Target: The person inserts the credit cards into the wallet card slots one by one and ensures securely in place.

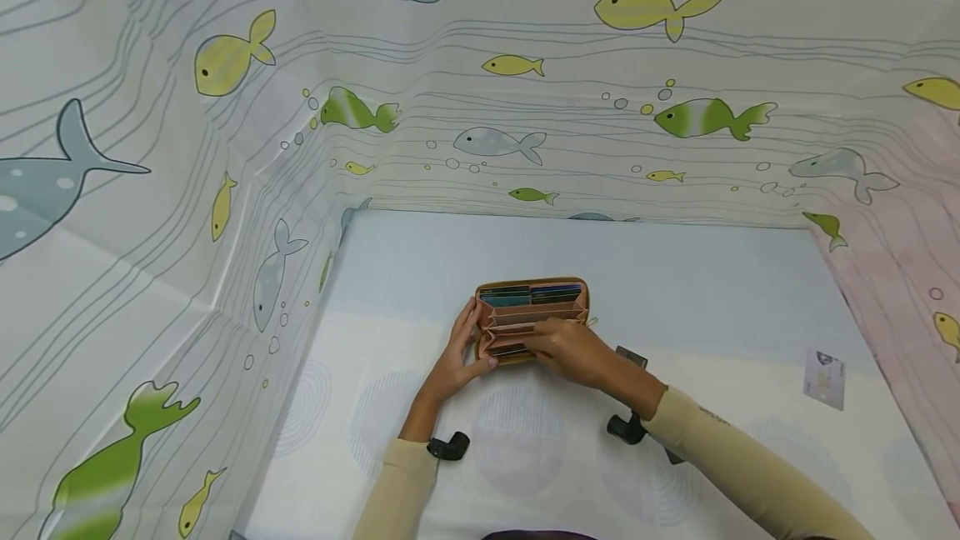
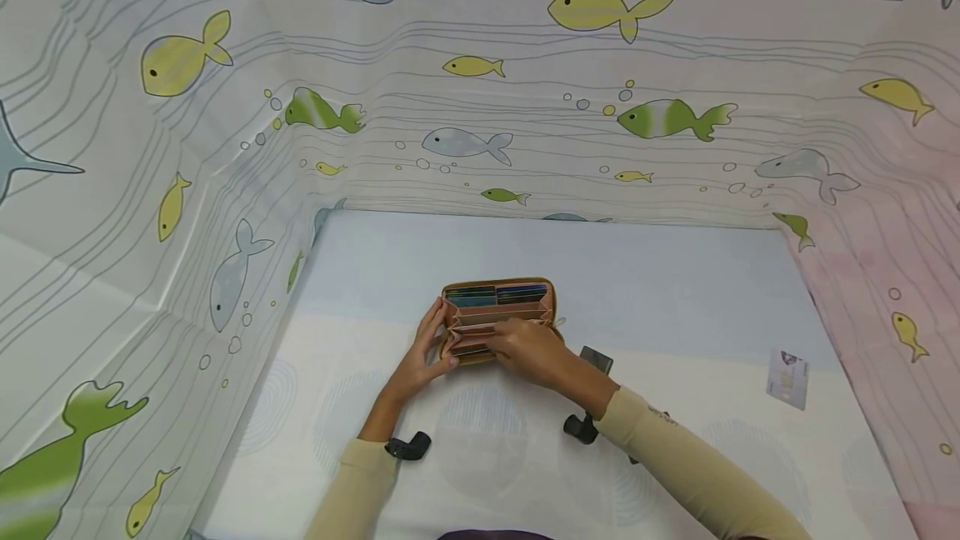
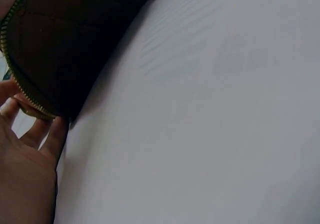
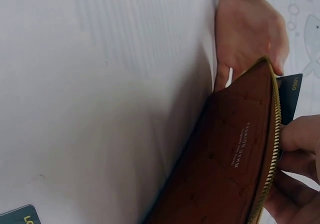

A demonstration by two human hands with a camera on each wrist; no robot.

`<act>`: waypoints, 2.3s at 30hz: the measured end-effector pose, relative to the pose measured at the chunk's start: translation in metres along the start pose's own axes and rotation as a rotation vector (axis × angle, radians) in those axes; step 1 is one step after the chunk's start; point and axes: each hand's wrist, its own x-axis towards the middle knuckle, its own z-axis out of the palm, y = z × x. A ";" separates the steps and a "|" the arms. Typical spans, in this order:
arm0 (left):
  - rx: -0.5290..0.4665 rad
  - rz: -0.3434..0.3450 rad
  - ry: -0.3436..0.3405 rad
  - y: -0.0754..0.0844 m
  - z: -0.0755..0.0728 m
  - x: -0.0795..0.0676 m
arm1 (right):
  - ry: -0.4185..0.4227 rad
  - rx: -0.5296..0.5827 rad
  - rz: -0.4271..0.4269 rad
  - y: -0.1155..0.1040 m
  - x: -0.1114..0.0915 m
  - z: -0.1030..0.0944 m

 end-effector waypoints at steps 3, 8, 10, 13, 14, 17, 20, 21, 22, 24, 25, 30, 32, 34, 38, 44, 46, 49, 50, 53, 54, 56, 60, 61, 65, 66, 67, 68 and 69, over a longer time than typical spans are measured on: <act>-0.014 -0.002 -0.009 0.013 -0.001 0.001 | -0.021 -0.068 -0.023 -0.002 0.001 0.001; 0.008 -0.003 -0.005 0.006 -0.001 0.001 | -0.067 -0.189 -0.050 -0.008 0.006 -0.001; 0.020 -0.007 0.004 -0.003 0.000 0.001 | -0.084 -0.222 -0.054 -0.010 0.008 -0.002; 0.027 -0.012 0.014 -0.013 0.001 0.000 | -0.110 -0.254 -0.059 -0.012 0.010 -0.001; 0.024 -0.010 0.016 -0.014 0.001 0.000 | -0.118 -0.261 -0.059 -0.012 0.011 0.000; 0.012 -0.011 0.018 -0.016 0.001 0.000 | -0.146 -0.259 -0.052 -0.013 0.013 0.001; 0.014 -0.020 0.019 -0.016 0.002 0.000 | -0.176 -0.247 -0.030 -0.015 0.015 0.003; 0.012 -0.028 0.020 -0.015 0.002 -0.001 | -0.185 -0.246 -0.021 -0.015 0.016 0.003; 0.011 -0.032 0.020 -0.015 0.002 -0.001 | -0.194 -0.246 -0.010 -0.016 0.017 0.003; 0.011 -0.035 0.022 -0.015 0.002 -0.001 | -0.215 -0.231 0.016 -0.016 0.018 0.004; 0.011 -0.035 0.021 -0.016 0.002 -0.001 | -0.221 -0.222 0.026 -0.016 0.018 0.004; 0.038 -0.023 0.020 -0.017 0.002 0.000 | -0.234 -0.177 0.045 -0.013 0.019 0.004; 0.053 -0.018 0.020 -0.017 0.002 0.000 | -0.229 -0.163 0.042 -0.012 0.019 0.004; 0.052 -0.017 0.016 -0.016 0.001 0.001 | -0.227 -0.149 0.039 -0.012 0.018 0.005; 0.029 -0.009 0.013 -0.015 0.001 0.002 | -0.222 -0.133 0.026 -0.010 0.019 0.006; 0.047 -0.015 0.022 -0.017 0.002 0.000 | -0.203 -0.089 0.028 -0.009 0.022 0.008; 0.041 -0.010 0.023 -0.017 0.002 0.000 | -0.199 -0.073 0.042 -0.009 0.023 0.009; 0.020 -0.007 0.026 -0.018 0.002 -0.001 | -0.195 -0.061 0.063 -0.010 0.023 0.011; 0.017 -0.007 0.027 -0.018 0.002 -0.001 | -0.192 -0.061 0.065 -0.010 0.024 0.011; 0.016 -0.015 0.027 -0.019 0.002 -0.001 | -0.189 -0.070 0.073 -0.010 0.024 0.013; 0.017 -0.017 0.027 -0.019 0.002 -0.001 | -0.187 -0.073 0.076 -0.010 0.024 0.013; 0.020 -0.019 0.029 -0.019 0.002 -0.001 | -0.187 -0.077 0.088 -0.011 0.024 0.014; 0.039 -0.023 0.032 -0.018 0.002 0.000 | -0.188 -0.083 0.106 -0.011 0.024 0.015; 0.041 -0.023 0.032 -0.017 0.002 0.000 | -0.189 -0.084 0.109 -0.011 0.024 0.015; 0.025 -0.022 0.021 -0.003 0.001 0.000 | -0.190 -0.090 0.114 -0.012 0.025 0.015; 0.021 -0.022 0.016 0.001 0.000 0.000 | -0.191 -0.091 0.118 -0.013 0.025 0.015; 0.019 -0.024 0.010 0.006 0.000 0.000 | -0.192 -0.089 0.123 -0.013 0.025 0.015; 0.021 -0.026 0.004 0.011 -0.001 0.000 | -0.193 -0.089 0.128 -0.013 0.025 0.015; 0.029 -0.029 0.001 0.016 -0.002 0.001 | -0.195 -0.087 0.134 -0.014 0.025 0.015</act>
